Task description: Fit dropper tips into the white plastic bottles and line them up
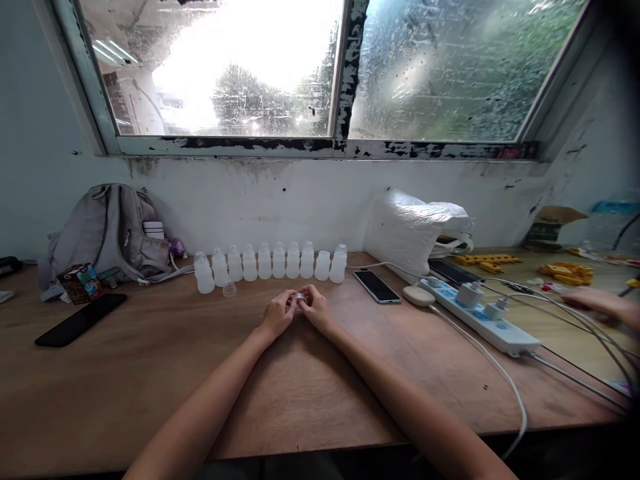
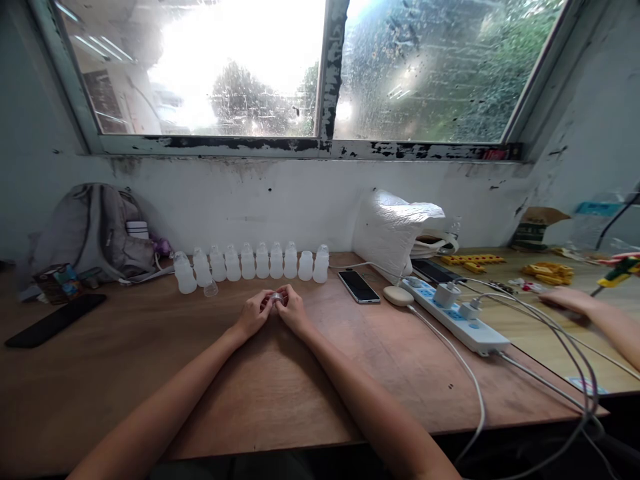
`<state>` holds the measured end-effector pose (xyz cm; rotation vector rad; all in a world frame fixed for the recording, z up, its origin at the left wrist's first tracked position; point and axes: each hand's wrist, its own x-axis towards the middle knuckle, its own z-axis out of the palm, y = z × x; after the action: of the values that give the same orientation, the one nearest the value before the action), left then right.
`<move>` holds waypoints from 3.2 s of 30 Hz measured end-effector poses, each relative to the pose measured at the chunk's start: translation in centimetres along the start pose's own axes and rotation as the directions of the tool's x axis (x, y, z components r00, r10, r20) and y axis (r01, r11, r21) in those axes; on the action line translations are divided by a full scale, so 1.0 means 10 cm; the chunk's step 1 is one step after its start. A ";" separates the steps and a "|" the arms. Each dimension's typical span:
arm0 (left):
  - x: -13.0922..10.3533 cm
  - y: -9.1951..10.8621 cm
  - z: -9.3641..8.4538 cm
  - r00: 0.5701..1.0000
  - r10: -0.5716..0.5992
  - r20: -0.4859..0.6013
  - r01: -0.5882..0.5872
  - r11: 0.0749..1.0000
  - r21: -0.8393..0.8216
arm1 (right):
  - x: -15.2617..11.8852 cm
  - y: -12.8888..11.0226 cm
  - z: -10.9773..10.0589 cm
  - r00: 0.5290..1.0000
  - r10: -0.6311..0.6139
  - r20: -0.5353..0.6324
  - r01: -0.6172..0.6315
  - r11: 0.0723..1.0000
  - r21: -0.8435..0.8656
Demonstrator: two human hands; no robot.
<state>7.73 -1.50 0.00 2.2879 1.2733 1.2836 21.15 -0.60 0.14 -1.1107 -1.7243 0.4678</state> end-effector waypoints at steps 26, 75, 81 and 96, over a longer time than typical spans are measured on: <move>-0.08 0.12 -0.08 0.992 0.026 0.122 -0.035 0.997 0.070 | 0.02 0.00 -0.05 0.987 0.153 0.042 -0.130 0.935 -0.330; 0.06 -0.26 -0.05 0.937 -0.338 -0.091 0.286 0.888 -0.359 | 0.20 0.08 -0.18 0.993 -0.017 0.118 0.054 0.948 -0.315; 0.14 -0.42 -0.04 0.876 -0.464 -0.130 0.332 0.777 -0.534 | 0.79 0.12 -0.34 0.973 0.211 -0.088 -0.221 0.767 -0.602; 0.15 -0.40 -0.12 0.771 -0.631 -0.082 0.372 0.551 -0.747 | 0.69 0.09 -0.45 0.988 -0.074 -0.137 -0.034 0.755 -0.655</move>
<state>4.86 1.78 -0.65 1.0662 1.1344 1.5950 24.91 4.83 5.07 -1.5699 -1.8012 -0.2828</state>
